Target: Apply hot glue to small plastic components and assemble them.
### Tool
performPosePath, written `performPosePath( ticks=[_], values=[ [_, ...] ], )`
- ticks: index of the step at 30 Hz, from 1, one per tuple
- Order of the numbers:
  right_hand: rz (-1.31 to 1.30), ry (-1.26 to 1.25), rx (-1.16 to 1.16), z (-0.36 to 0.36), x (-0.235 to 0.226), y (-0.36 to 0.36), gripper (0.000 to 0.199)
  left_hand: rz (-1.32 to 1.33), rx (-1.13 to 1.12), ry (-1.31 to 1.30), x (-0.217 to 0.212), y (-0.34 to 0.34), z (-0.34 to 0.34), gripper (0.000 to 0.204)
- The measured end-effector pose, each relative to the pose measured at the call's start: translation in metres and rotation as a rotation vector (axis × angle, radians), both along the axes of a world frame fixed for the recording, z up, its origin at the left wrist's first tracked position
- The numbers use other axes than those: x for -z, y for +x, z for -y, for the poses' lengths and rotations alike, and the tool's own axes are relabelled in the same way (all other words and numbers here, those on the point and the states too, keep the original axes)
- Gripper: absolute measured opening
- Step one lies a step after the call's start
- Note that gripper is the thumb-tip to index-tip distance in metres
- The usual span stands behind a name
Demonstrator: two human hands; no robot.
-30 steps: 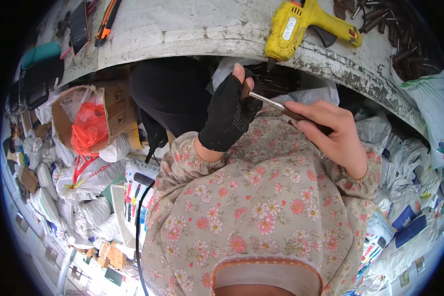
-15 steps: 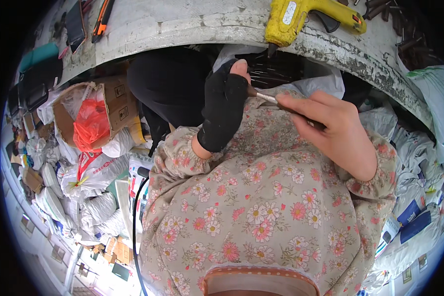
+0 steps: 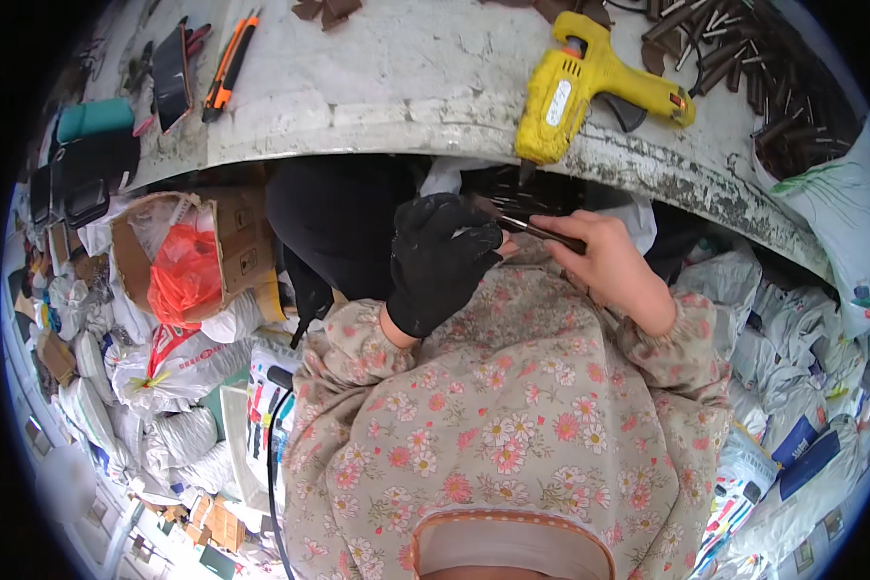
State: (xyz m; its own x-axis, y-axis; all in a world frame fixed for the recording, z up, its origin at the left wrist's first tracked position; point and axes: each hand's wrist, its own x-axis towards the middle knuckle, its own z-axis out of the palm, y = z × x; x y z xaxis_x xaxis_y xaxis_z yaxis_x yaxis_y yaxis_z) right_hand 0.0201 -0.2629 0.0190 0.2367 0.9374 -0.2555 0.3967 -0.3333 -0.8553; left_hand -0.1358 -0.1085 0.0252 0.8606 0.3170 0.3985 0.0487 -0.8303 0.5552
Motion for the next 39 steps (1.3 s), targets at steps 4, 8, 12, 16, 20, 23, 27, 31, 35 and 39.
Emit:
performPosePath(
  ticks=[4,8,12,16,20,23,27,31,35,39],
  values=[
    [0.147,0.013,-0.032,-0.008,0.097,-0.001,0.034,0.038,-0.287,-0.083,0.007,0.021,-0.039,0.022],
    [0.405,-0.047,-0.153,-0.009,0.166,-0.010,0.037,0.028,-0.479,0.037,-0.009,0.075,-0.124,0.024],
    [0.382,-0.167,-0.142,-0.011,0.144,-0.004,0.037,-0.239,-0.627,0.356,0.015,0.106,-0.208,0.029],
    [-0.228,-0.034,-0.178,-0.019,0.019,0.030,0.022,-0.262,-0.537,0.333,0.027,0.102,-0.235,0.032],
    [0.102,0.065,0.023,-0.018,-0.059,0.101,0.025,-0.311,-0.600,0.200,0.009,0.107,-0.205,0.033],
    [0.573,0.049,0.395,-0.045,-0.049,0.179,0.023,-0.271,-0.591,0.248,-0.006,0.103,-0.177,0.031],
    [0.976,-0.204,0.346,-0.072,-0.053,0.196,0.030,0.169,-0.437,-0.085,0.002,0.077,-0.131,0.026],
    [1.014,-0.204,0.411,-0.081,-0.032,0.201,0.038,0.176,-0.427,-0.895,-0.016,0.050,-0.031,0.052],
    [1.078,-0.228,0.407,-0.080,-0.040,0.199,0.040,0.110,-0.323,-1.160,0.006,0.026,0.001,0.043],
    [0.960,-0.319,0.372,-0.082,-0.040,0.198,0.036,-0.019,-0.264,-1.209,0.026,0.014,0.009,0.026]
  ],
)
